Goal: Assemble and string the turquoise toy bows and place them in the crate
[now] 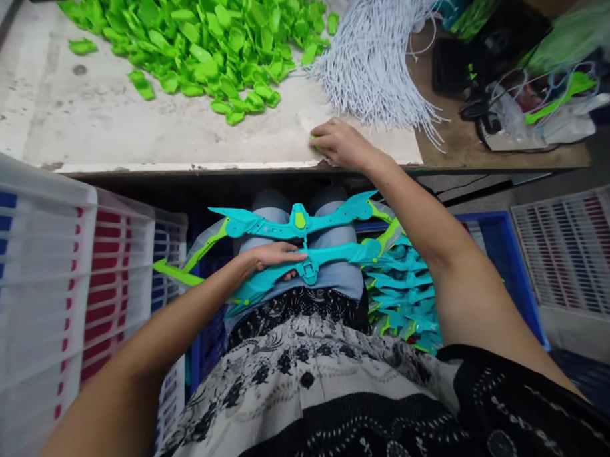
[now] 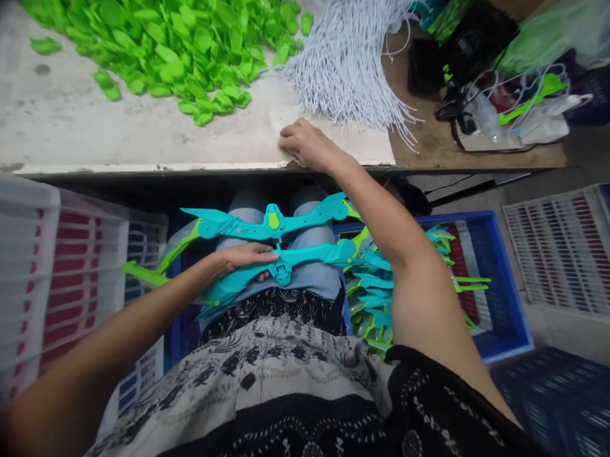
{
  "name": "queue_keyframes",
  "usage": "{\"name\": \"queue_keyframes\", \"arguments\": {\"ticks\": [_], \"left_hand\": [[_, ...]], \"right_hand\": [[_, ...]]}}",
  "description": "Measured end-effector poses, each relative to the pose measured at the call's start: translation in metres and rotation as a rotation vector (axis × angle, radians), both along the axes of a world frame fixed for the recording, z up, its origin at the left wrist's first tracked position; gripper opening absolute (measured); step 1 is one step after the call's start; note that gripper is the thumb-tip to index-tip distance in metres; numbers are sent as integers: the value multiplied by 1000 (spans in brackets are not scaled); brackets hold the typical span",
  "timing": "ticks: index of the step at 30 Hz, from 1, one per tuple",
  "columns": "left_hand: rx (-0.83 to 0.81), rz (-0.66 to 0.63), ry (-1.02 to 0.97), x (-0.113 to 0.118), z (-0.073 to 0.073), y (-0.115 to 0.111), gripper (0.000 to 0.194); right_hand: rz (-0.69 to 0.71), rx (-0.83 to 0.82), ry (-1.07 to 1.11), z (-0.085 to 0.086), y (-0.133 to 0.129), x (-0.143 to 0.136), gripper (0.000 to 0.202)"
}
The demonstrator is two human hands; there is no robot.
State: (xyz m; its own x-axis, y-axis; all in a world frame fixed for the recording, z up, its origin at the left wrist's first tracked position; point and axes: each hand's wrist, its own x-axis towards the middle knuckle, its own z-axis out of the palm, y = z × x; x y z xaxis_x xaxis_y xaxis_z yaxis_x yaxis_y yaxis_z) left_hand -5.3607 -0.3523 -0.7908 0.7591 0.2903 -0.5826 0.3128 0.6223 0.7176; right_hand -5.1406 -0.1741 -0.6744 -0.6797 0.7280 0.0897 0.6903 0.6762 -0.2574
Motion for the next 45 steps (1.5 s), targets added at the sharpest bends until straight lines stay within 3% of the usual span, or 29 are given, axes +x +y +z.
{"name": "queue_keyframes", "arguments": {"ticks": [2, 5, 8, 11, 15, 18, 21, 24, 27, 31, 34, 38, 42, 45], "left_hand": [[46, 29, 5, 1, -2, -1, 45], [98, 71, 7, 2, -2, -4, 45], [135, 81, 24, 1, -2, -5, 46], [133, 19, 20, 2, -1, -5, 47], [134, -33, 4, 3, 0, -7, 48], [103, -38, -3, 4, -3, -10, 47], [112, 0, 0, 4, -7, -13, 46], [136, 8, 15, 4, -7, -14, 48], [135, -9, 5, 4, -6, -15, 51], [136, 6, -16, 5, -5, -15, 52], [142, 15, -14, 4, -7, -16, 53], [141, 20, -36, 1, -10, -16, 51], [159, 9, -86, -2, -14, -13, 50], [129, 5, -86, -3, -19, -11, 51]], "right_hand": [[-38, 56, 50, -2, -19, -1, 33], [8, 48, 185, -14, -82, -4, 35], [152, -78, 256, -41, -161, -1, 30], [96, -153, 271, -70, -221, 8, 28], [-9, -115, 261, -92, -251, 14, 29], [-48, -75, 245, -100, -257, 9, 32], [-225, -60, 275, -100, -256, 2, 35], [-401, -30, 378, -84, -242, -3, 33], [-481, 85, 400, -53, -205, -8, 32], [-565, 275, 244, -15, -118, -27, 42], [-602, 321, 110, -6, -48, -48, 45], [-536, 286, 22, -6, 13, -73, 44], [-453, 334, 9, 3, 42, -94, 45], [-304, 339, -15, 10, 58, -112, 38]]}}
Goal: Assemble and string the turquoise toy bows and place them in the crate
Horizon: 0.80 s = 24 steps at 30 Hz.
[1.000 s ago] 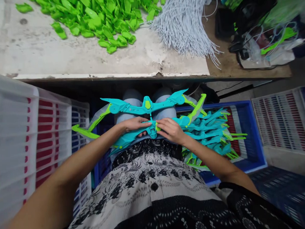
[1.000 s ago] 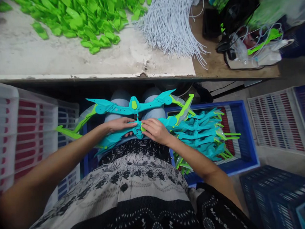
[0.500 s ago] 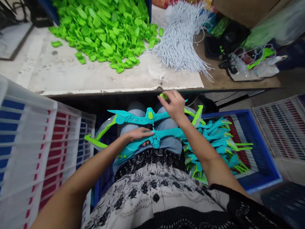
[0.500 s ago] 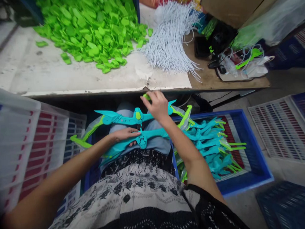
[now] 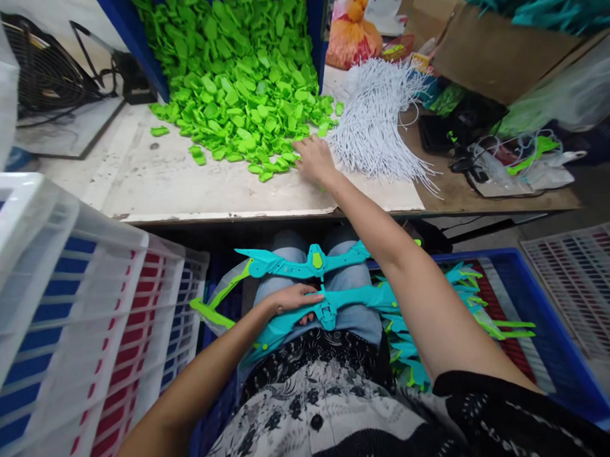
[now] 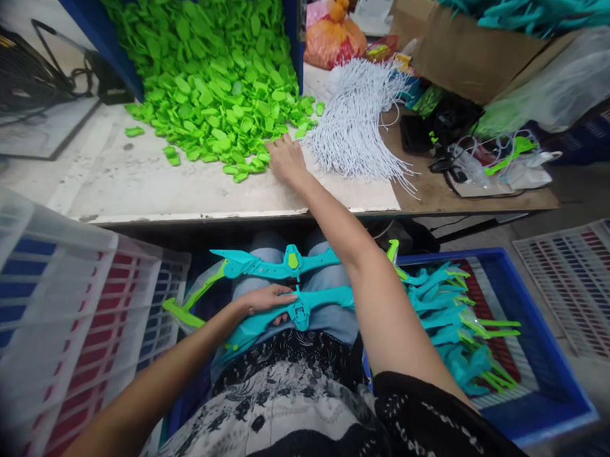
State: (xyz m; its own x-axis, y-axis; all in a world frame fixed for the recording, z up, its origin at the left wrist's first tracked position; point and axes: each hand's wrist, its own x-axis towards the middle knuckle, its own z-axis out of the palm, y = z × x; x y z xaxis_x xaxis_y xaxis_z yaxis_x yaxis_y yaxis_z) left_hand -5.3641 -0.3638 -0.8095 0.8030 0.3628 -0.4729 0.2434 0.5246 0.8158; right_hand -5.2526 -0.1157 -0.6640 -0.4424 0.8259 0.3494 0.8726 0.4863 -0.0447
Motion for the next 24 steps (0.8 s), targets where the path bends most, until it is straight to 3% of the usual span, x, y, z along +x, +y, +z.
{"name": "queue_keyframes", "arguments": {"ticks": [2, 5, 11, 16, 20, 24], "left_hand": [[-37, 11, 8, 0, -2, 0, 53], [-46, 23, 8, -1, -3, 0, 55], [-4, -8, 10, -1, 1, 1, 57], [-5, 6, 16, 2, 1, 1, 56], [4, 10, 4, 1, 1, -1, 52], [8, 3, 6, 0, 3, 1, 50]], "right_hand": [[56, -42, -22, 0, 8, -9, 34], [32, -56, 10, -3, 8, -9, 33], [-67, -103, 2, -6, -19, 42, 27], [48, -104, 101, -6, -34, 73, 30], [289, -163, -36, -10, -48, 87, 31], [315, -155, -100, -14, -53, 95, 28]]}}
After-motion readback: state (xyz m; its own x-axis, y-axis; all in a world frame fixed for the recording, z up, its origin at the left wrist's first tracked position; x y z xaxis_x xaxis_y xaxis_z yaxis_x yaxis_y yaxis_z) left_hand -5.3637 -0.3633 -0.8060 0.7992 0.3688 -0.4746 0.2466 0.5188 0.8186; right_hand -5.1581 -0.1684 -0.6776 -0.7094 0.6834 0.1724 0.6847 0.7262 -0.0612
